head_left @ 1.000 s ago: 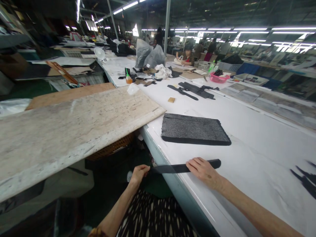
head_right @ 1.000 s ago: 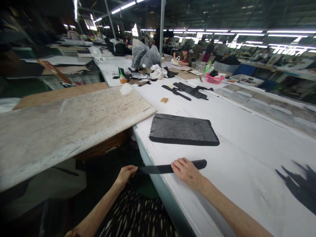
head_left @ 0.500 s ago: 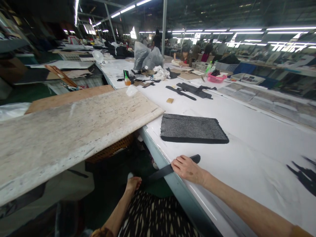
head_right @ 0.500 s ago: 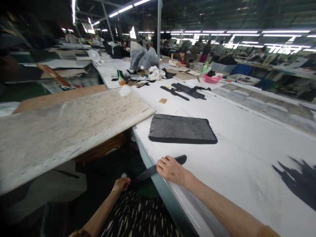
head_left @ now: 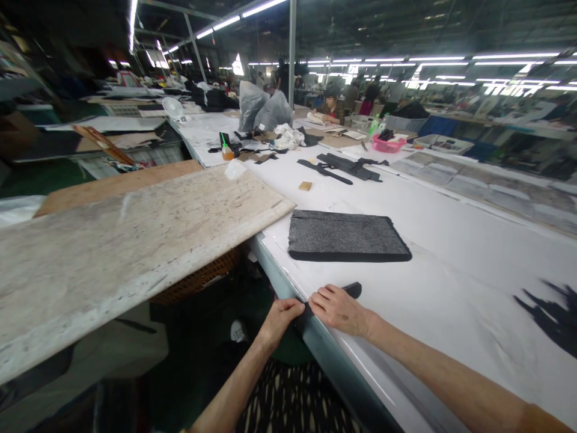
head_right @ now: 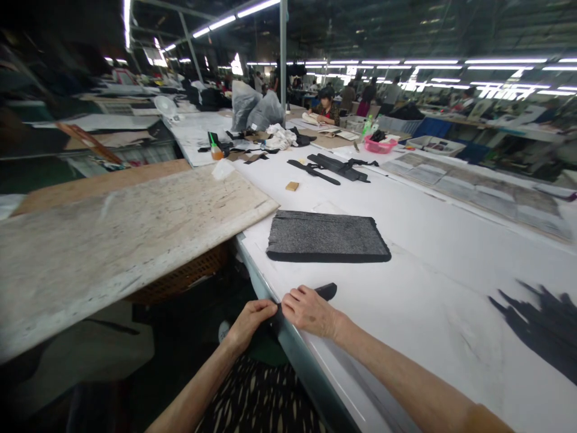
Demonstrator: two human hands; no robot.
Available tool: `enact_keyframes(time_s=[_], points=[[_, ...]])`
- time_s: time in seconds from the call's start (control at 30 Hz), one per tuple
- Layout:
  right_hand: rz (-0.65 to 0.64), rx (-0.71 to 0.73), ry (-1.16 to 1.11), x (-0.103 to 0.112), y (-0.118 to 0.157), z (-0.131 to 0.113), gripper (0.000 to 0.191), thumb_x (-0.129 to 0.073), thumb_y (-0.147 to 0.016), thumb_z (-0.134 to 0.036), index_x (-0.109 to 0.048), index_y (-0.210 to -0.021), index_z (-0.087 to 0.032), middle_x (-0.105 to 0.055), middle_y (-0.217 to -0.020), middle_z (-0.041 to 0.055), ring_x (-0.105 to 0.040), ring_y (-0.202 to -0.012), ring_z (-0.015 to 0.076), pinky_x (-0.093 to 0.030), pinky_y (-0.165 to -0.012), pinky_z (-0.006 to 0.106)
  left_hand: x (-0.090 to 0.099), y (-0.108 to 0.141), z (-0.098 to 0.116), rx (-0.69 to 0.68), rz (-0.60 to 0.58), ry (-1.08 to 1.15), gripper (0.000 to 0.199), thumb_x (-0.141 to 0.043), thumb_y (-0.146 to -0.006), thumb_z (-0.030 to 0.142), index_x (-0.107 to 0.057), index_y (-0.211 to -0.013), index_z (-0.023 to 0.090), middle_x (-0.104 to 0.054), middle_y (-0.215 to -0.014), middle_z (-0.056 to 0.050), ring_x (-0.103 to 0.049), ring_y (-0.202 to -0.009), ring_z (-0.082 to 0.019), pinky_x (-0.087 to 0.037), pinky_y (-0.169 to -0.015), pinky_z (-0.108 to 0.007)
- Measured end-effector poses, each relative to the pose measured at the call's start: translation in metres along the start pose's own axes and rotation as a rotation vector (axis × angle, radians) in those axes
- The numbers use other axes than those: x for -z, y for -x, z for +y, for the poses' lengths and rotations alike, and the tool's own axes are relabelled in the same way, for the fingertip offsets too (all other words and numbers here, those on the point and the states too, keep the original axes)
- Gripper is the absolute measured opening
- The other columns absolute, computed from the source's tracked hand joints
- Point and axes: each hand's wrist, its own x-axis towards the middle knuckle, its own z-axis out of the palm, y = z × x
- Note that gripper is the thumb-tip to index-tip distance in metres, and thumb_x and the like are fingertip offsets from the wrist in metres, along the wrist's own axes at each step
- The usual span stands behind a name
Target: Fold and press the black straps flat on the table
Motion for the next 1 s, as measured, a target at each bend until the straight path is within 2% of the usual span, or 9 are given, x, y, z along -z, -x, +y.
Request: enact_keyframes(time_s=[0.13, 0.33, 0.43, 0.6, 0.73, 0.87, 1.0], points=[[0.005, -0.025, -0.024, 0.001, 0.014, 0.008, 0.018, -0.04, -0.089, -0.005, -0.056, -0.087, -0.013, -0.053, -0.078, 0.0034, -0.046, -0.071, 0.0147, -0.033, -0.063, 0.031, 0.002, -0.004, -0.005, 0.021, 0.007, 0.013, 0.027, -0.067, -0.059, 0.042, -0.063, -0.053, 0.016, -0.048, -0.05, 0.002, -0.039, -0.055, -0.012, -0.03, -0.058, -0.026], [0.021, -0.13, -0.02, 0.006, 0.054, 0.026, 0.02, -0.039, -0.089, -0.004, -0.058, -0.093, -0.011, -0.057, -0.084, 0.0065, -0.048, -0.077, 0.016, -0.038, -0.068, 0.03, 0.004, -0.01, -0.013, 0.038, -0.018, 0.02, 0.026, -0.067, -0.058, 0.041, -0.064, -0.053, 0.016, -0.051, -0.05, 0.001, -0.04, -0.055, -0.013, -0.032, -0.058, -0.026], [0.012, -0.141, -0.009, 0.008, 0.061, 0.027, 0.02, -0.04, -0.088, -0.003, -0.058, -0.095, -0.01, -0.057, -0.084, 0.0065, -0.048, -0.077, 0.0159, -0.038, -0.068, 0.03, 0.008, -0.012, -0.019, 0.048, -0.018, 0.018, 0.026, -0.067, -0.058, 0.041, -0.064, -0.053, 0.016, -0.051, -0.05, 0.001, -0.041, -0.055, -0.013, -0.032, -0.059, -0.026], [-0.02, -0.04, 0.025, 0.004, 0.038, 0.018, 0.021, -0.04, -0.087, -0.001, -0.058, -0.092, -0.012, -0.057, -0.086, 0.0054, -0.047, -0.074, 0.0145, -0.037, -0.067, 0.03, 0.028, -0.009, -0.038, 0.109, 0.026, 0.004, 0.027, -0.068, -0.057, 0.042, -0.064, -0.053, 0.015, -0.051, -0.052, 0.001, -0.042, -0.055, -0.013, -0.032, -0.057, -0.026], [0.037, 0.046, -0.01, 0.0, 0.012, 0.008, 0.016, -0.043, -0.088, -0.006, -0.058, -0.086, -0.013, -0.056, -0.084, 0.0042, -0.046, -0.071, 0.0138, -0.035, -0.064, 0.03, 0.049, 0.003, -0.049, 0.163, 0.076, -0.009, 0.028, -0.067, -0.057, 0.043, -0.064, -0.054, 0.015, -0.051, -0.051, 0.001, -0.042, -0.052, -0.013, -0.03, -0.053, -0.026], [0.05, 0.082, -0.03, 0.001, 0.002, 0.003, 0.015, -0.044, -0.089, -0.007, -0.057, -0.084, -0.013, -0.056, -0.086, 0.0041, -0.046, -0.072, 0.0136, -0.034, -0.063, 0.03, 0.063, 0.018, -0.042, 0.182, 0.099, -0.073, 0.027, -0.064, -0.061, 0.043, -0.063, -0.054, 0.016, -0.05, -0.052, 0.002, -0.04, -0.053, -0.011, -0.028, -0.053, -0.024], [0.017, 0.051, -0.039, 0.003, 0.012, 0.005, 0.016, -0.043, -0.089, -0.007, -0.057, -0.084, -0.012, -0.056, -0.089, 0.0049, -0.047, -0.075, 0.0141, -0.036, -0.065, 0.03, 0.069, 0.028, -0.03, 0.161, 0.079, -0.14, 0.027, -0.062, -0.063, 0.042, -0.061, -0.055, 0.017, -0.048, -0.051, 0.004, -0.039, -0.054, -0.011, -0.028, -0.055, -0.023]])
